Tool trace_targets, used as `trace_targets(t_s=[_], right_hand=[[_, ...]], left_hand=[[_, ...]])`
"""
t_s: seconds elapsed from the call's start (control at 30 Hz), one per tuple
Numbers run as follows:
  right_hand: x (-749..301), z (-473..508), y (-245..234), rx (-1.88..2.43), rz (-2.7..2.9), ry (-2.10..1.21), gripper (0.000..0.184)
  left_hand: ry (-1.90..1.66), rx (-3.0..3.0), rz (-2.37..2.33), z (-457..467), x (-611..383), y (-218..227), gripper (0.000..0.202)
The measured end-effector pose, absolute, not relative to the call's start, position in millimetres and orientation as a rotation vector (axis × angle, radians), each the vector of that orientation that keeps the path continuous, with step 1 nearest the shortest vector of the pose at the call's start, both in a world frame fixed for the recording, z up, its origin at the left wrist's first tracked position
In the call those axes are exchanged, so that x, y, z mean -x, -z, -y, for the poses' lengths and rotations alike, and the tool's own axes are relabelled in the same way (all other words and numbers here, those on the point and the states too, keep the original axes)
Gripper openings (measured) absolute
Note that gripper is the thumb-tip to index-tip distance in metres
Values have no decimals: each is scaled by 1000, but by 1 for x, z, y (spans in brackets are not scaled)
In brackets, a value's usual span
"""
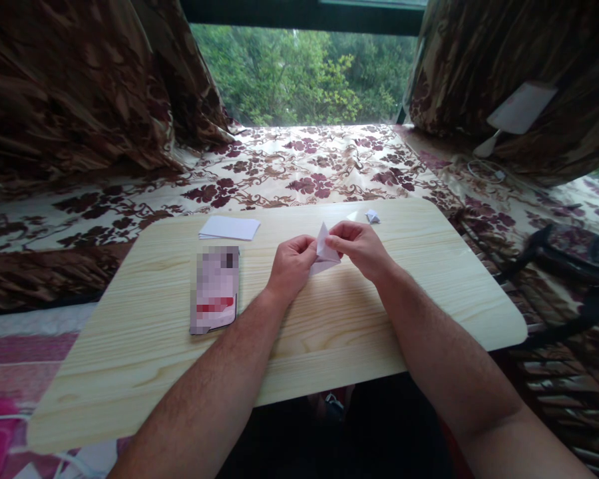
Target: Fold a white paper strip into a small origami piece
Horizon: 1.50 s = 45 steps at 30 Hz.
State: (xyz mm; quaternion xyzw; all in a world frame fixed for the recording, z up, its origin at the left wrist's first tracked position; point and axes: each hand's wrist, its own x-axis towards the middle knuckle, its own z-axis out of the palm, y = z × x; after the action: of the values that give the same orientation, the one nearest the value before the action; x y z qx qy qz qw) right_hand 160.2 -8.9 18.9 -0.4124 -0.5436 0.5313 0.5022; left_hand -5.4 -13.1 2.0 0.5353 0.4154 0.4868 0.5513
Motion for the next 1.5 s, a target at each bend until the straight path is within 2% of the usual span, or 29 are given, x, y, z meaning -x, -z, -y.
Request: trace_targets(t_s=[0.13,0.53,1.27,1.5], right_hand=[[-159,8,-19,1024,1274,-1217,30],[-155,9,-18,1046,1269,-1169,28],[-153,7,-16,1104,1266,-945,15],[-152,8,-15,1107,1288,-844,20]], left_hand=[[-1186,-1224,-921,15,4,-4,33],[-1200,-1391,-1099,15,6,-2,29],[-980,-1328,-1034,14,3,-3,21],[-952,-1278,-950,16,3,-1,22]])
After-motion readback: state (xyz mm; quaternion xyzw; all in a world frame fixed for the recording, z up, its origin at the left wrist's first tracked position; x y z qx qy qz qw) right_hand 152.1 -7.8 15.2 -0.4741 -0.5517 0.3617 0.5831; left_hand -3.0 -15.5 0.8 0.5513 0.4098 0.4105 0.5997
